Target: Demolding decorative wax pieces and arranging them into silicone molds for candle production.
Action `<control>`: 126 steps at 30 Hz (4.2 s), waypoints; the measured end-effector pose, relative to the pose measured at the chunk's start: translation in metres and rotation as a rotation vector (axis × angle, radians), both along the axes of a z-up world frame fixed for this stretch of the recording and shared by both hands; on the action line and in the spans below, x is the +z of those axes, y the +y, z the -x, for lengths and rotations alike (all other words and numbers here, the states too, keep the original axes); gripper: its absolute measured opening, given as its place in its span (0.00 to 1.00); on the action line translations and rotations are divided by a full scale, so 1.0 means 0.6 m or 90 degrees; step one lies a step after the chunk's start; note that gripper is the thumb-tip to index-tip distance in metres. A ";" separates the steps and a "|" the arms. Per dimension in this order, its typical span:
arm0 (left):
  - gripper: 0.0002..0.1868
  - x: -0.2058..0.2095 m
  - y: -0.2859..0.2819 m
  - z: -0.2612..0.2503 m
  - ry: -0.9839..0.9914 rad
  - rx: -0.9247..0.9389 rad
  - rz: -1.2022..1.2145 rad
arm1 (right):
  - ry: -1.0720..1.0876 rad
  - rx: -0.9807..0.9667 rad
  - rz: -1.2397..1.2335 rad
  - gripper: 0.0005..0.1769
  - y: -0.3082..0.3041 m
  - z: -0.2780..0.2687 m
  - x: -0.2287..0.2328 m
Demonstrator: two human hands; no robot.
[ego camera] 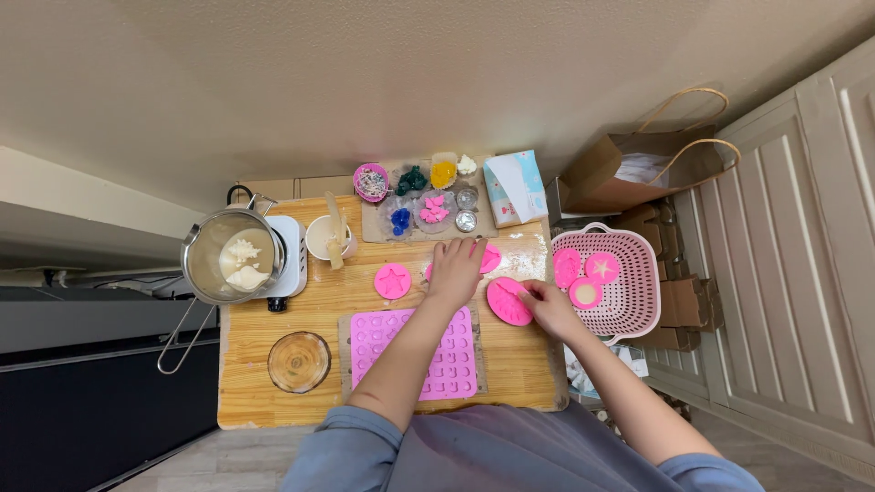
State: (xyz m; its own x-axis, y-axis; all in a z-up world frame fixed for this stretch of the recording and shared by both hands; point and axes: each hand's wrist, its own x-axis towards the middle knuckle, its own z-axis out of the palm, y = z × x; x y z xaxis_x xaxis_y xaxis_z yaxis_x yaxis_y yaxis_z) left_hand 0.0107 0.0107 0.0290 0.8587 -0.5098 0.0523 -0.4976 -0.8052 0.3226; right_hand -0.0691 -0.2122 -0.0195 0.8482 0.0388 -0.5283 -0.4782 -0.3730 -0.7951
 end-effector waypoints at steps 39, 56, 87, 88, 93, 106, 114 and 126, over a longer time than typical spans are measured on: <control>0.38 -0.012 -0.046 0.126 0.083 -0.143 0.013 | 0.030 0.216 0.618 0.49 -0.152 0.014 0.006; 0.41 0.093 -0.056 0.113 0.240 -0.039 0.192 | -0.227 -0.058 0.411 0.46 -0.119 0.024 0.090; 0.17 0.230 0.166 0.174 0.368 0.271 0.748 | -0.164 -0.012 -0.387 0.19 0.218 0.053 0.248; 0.18 0.232 0.174 0.176 0.353 0.274 0.730 | -0.164 -0.013 -0.393 0.19 0.230 0.054 0.257; 0.18 0.257 0.213 0.183 0.330 0.284 0.701 | -0.155 -0.017 -0.383 0.21 0.266 0.062 0.255; 0.20 0.245 0.239 0.192 0.336 0.259 0.764 | -0.124 -0.035 -0.465 0.23 0.290 0.062 0.277; 0.21 0.235 0.223 0.186 0.421 0.267 0.868 | -0.069 -0.053 -0.528 0.23 0.277 0.049 0.287; 0.19 0.223 0.250 0.160 0.483 0.224 0.821 | -0.041 0.009 -0.424 0.22 0.248 0.031 0.257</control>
